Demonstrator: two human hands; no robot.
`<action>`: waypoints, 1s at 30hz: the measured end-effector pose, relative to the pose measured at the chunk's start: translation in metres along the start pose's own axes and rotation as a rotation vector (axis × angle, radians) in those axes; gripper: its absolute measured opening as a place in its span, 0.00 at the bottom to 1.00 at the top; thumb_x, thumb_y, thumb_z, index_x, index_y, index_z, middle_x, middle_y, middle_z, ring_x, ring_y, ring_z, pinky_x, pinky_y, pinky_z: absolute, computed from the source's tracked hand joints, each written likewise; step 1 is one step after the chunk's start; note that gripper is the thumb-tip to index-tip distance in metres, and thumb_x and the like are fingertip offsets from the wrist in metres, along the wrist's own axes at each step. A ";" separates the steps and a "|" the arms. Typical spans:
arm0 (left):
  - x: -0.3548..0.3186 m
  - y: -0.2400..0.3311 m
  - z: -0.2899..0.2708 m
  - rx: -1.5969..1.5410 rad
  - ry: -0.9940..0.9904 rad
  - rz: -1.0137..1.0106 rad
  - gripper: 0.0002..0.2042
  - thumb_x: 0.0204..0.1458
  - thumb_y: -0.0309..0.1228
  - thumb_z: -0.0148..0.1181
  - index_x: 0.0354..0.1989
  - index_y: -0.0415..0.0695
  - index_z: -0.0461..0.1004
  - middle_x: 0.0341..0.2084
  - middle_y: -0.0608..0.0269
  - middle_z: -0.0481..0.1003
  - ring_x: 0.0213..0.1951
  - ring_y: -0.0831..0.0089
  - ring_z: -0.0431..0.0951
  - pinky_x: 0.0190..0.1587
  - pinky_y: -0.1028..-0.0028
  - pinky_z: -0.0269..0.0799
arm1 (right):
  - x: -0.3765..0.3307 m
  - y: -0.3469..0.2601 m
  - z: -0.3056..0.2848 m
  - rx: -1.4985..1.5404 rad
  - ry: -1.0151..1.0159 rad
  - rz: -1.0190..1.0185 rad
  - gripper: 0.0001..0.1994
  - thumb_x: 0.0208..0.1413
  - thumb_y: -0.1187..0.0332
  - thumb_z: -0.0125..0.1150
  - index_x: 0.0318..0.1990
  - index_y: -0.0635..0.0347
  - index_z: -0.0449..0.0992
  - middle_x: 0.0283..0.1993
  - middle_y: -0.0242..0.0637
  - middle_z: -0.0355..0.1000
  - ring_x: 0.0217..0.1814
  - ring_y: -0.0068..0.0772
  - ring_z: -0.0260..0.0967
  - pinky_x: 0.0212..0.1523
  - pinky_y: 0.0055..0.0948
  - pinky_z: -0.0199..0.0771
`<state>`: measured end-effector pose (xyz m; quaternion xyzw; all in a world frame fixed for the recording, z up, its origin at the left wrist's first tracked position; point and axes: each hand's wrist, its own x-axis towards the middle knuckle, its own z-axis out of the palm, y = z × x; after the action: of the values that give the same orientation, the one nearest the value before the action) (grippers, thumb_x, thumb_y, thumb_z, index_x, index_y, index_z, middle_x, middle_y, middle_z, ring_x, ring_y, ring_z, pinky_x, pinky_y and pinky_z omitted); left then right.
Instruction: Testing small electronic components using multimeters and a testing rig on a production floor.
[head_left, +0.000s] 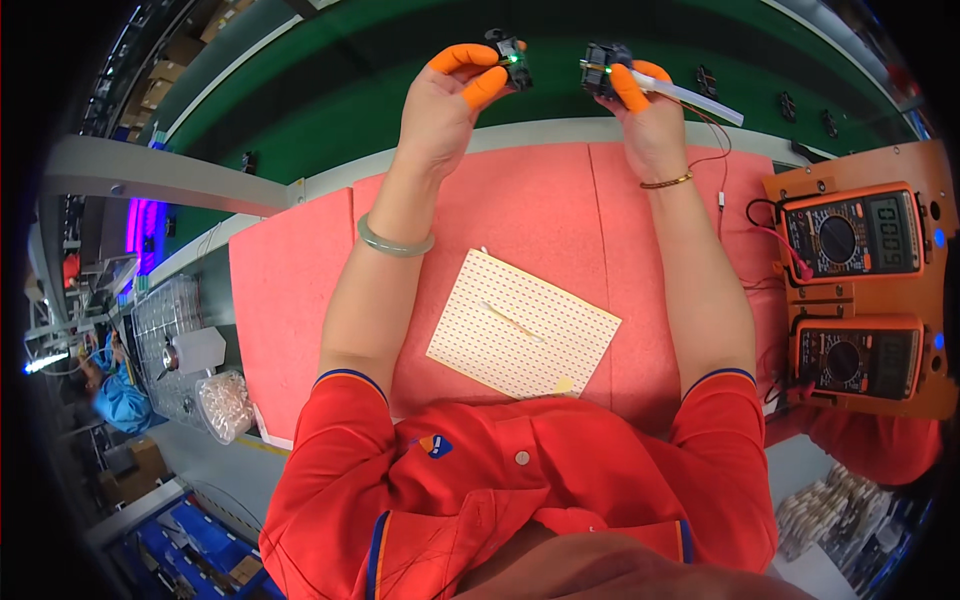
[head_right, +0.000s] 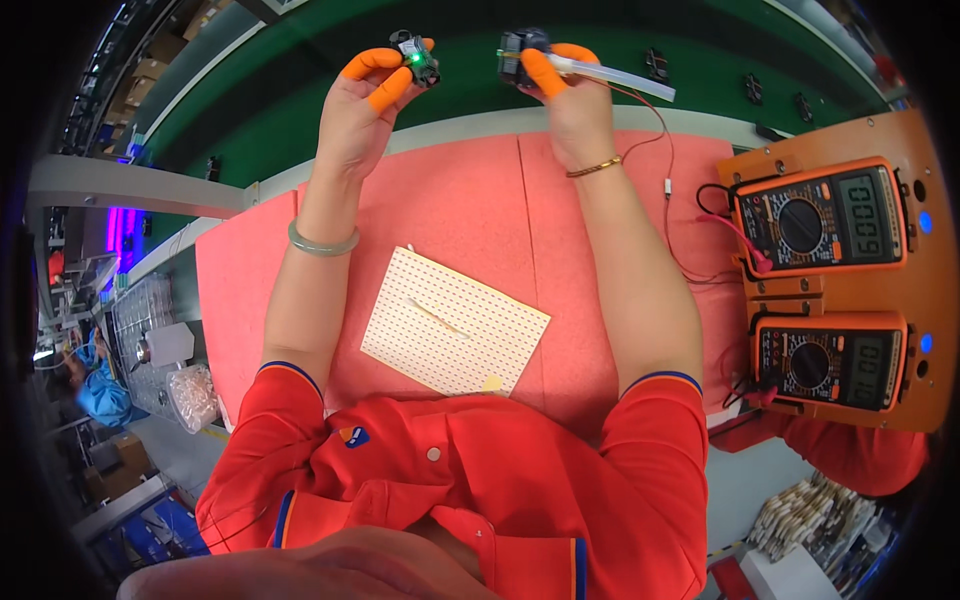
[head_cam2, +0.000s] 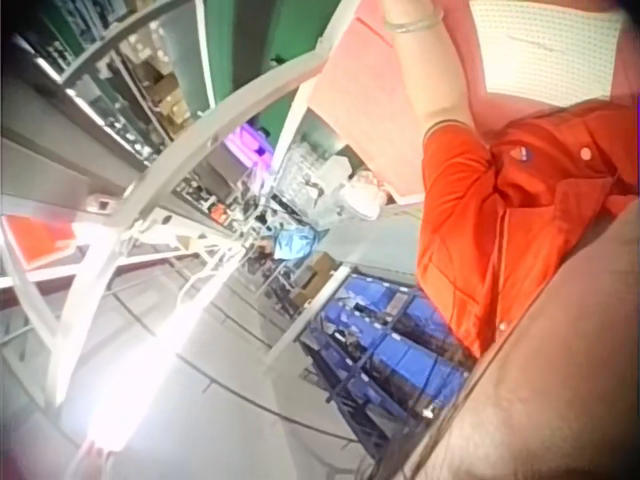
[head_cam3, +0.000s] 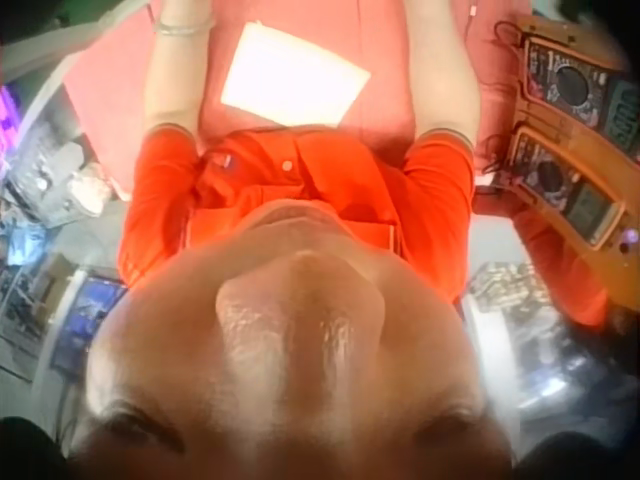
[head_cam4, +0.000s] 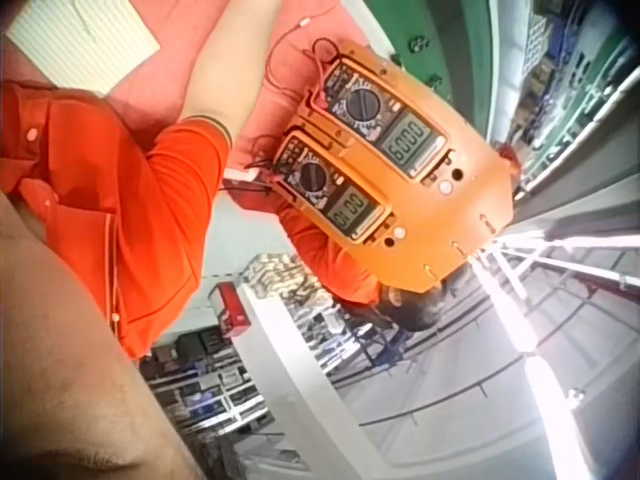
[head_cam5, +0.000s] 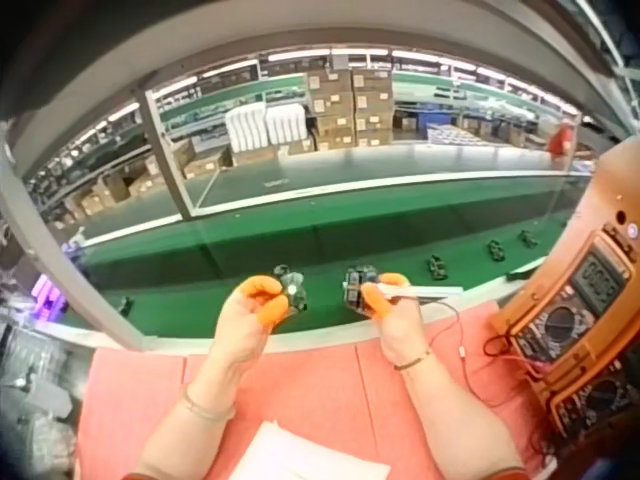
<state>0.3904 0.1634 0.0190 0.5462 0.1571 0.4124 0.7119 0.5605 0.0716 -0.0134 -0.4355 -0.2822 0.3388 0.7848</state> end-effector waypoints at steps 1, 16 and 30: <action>-0.001 0.006 0.002 0.005 0.002 0.006 0.13 0.44 0.20 0.52 0.40 0.38 0.64 0.40 0.52 0.67 0.39 0.69 0.70 0.43 0.75 0.67 | 0.001 0.002 -0.002 0.005 -0.006 -0.003 0.12 0.46 0.72 0.56 0.38 0.61 0.63 0.33 0.33 0.65 0.36 0.25 0.65 0.36 0.24 0.68; -0.002 0.004 0.006 -0.738 -0.082 -0.197 0.14 0.50 0.26 0.44 0.44 0.34 0.58 0.44 0.46 0.63 0.44 0.61 0.67 0.46 0.71 0.67 | -0.001 0.014 -0.002 0.026 -0.030 0.103 0.09 0.48 0.71 0.53 0.37 0.60 0.64 0.36 0.34 0.65 0.37 0.28 0.66 0.36 0.27 0.69; 0.043 -0.038 -0.018 1.594 0.028 0.020 0.20 0.36 0.40 0.61 0.38 0.43 0.70 0.36 0.52 0.69 0.40 0.63 0.69 0.43 0.71 0.65 | 0.000 0.020 -0.005 0.149 0.013 0.131 0.11 0.50 0.72 0.50 0.41 0.61 0.63 0.39 0.35 0.64 0.39 0.28 0.64 0.36 0.27 0.69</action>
<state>0.4202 0.2056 -0.0119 0.8872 0.4087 0.1888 0.1010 0.5583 0.0773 -0.0330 -0.3955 -0.2219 0.4067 0.7931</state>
